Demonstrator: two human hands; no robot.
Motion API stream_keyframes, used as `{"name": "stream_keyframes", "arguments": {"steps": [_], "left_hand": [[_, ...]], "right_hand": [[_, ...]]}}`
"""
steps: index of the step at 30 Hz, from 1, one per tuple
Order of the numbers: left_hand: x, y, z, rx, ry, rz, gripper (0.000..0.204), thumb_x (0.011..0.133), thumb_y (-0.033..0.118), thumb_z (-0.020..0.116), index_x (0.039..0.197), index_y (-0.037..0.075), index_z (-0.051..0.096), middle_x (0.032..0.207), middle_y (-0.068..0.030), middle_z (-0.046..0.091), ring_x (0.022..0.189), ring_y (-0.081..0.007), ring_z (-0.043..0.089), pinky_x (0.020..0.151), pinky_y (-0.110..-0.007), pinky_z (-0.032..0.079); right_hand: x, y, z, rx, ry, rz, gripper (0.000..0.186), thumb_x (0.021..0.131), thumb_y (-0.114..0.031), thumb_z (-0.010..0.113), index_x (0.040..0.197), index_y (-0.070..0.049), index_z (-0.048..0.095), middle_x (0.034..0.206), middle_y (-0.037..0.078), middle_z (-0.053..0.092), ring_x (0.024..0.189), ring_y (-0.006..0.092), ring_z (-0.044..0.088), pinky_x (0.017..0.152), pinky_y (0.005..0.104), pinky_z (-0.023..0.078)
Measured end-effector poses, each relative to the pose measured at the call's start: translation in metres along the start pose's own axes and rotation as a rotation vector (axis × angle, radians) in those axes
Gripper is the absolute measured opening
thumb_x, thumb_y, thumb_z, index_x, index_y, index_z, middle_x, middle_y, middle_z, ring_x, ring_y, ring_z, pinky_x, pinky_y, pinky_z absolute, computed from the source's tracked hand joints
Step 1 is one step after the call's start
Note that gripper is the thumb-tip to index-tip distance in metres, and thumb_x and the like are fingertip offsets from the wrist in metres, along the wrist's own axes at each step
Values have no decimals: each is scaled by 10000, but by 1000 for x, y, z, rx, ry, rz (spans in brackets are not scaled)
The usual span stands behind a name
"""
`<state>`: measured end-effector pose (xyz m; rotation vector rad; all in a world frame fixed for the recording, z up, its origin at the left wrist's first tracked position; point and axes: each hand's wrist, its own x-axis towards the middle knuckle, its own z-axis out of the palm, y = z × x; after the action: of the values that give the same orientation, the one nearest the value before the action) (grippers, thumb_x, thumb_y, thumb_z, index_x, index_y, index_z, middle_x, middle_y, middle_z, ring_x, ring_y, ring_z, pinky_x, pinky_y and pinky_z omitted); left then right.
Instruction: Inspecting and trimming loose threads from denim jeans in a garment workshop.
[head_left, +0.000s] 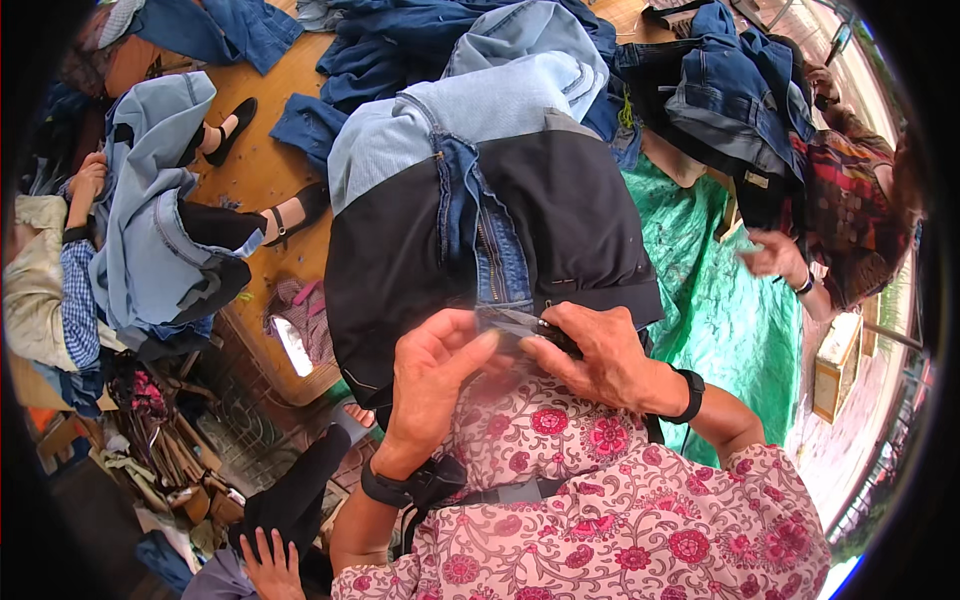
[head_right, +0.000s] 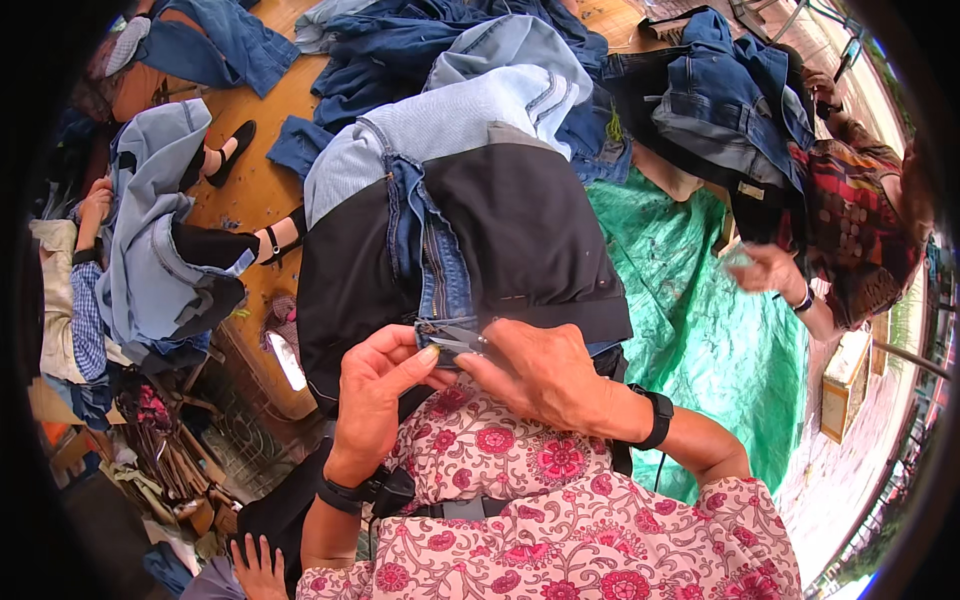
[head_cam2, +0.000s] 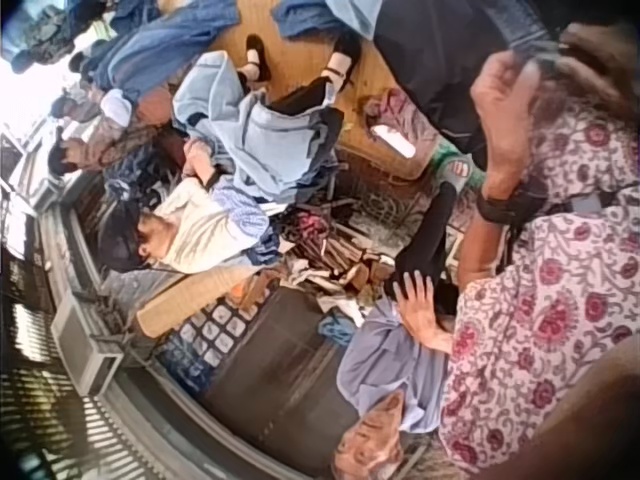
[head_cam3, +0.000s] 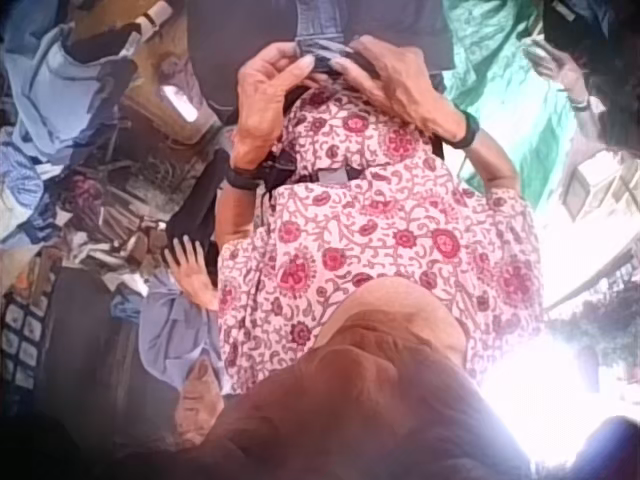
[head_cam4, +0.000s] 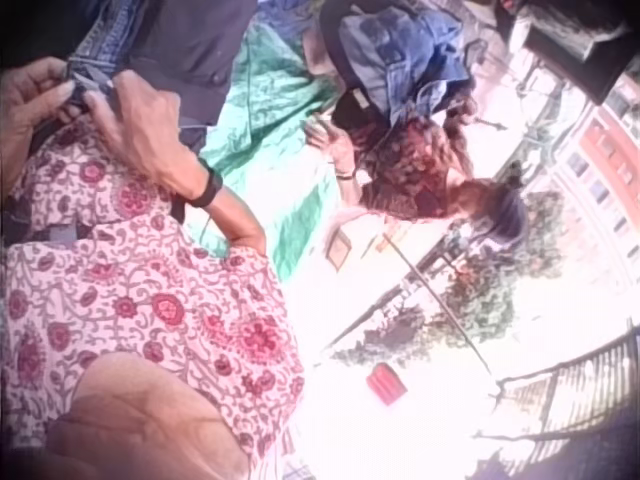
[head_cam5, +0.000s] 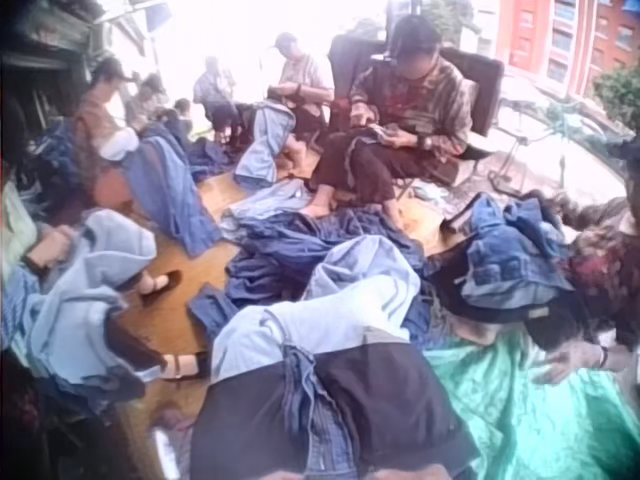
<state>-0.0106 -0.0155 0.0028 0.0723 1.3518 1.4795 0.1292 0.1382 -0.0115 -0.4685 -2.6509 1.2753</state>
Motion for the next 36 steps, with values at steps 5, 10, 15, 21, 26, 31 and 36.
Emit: {"name": "stream_keyframes", "arguments": {"steps": [5,10,15,21,26,31,36], "left_hand": [[0,-1,0,20,2,-12,158,945,74,618,1049,-44,632,947,-114,712,795,-154,694,756,-279,554],[-1,0,1,12,2,-3,158,942,72,617,1046,-45,633,949,-113,712,791,-155,694,756,-279,554],[1,0,2,-27,-2,-2,156,941,73,614,1039,-47,633,948,-113,711,786,-157,694,752,-278,553],[1,3,5,-63,-9,-8,146,939,71,613,1024,-47,629,942,-117,705,785,-165,697,748,-280,553],[0,2,5,-74,-7,-11,146,936,65,617,1030,-47,623,926,-118,706,777,-170,699,741,-285,560],[1,0,5,-48,3,-5,140,935,60,621,1028,-45,624,913,-117,709,766,-173,702,730,-282,564],[1,1,6,2,20,38,135,936,54,619,1028,-43,625,917,-118,711,766,-174,703,728,-280,565]], "right_hand": [[9,2,3,-47,12,-89,316,869,-273,724,760,-39,542,623,115,552,519,319,582,457,411,443],[13,9,2,50,-2,-81,319,869,-254,720,731,-37,532,615,122,540,517,322,571,456,410,434],[17,13,1,70,-19,-96,312,870,-230,716,717,-37,524,609,119,532,507,312,560,446,406,420],[14,21,7,55,81,-187,285,847,-200,736,726,-37,536,611,111,530,501,303,549,439,390,417],[12,16,-3,299,89,-12,169,900,-152,707,863,-4,633,674,74,625,524,158,609,465,298,453],[17,16,-14,605,111,352,214,954,-184,650,894,21,646,712,26,631,693,38,546,593,245,448],[15,10,-9,219,-2,9,238,885,-235,714,889,-10,635,695,143,637,546,274,638,502,357,474]]}}
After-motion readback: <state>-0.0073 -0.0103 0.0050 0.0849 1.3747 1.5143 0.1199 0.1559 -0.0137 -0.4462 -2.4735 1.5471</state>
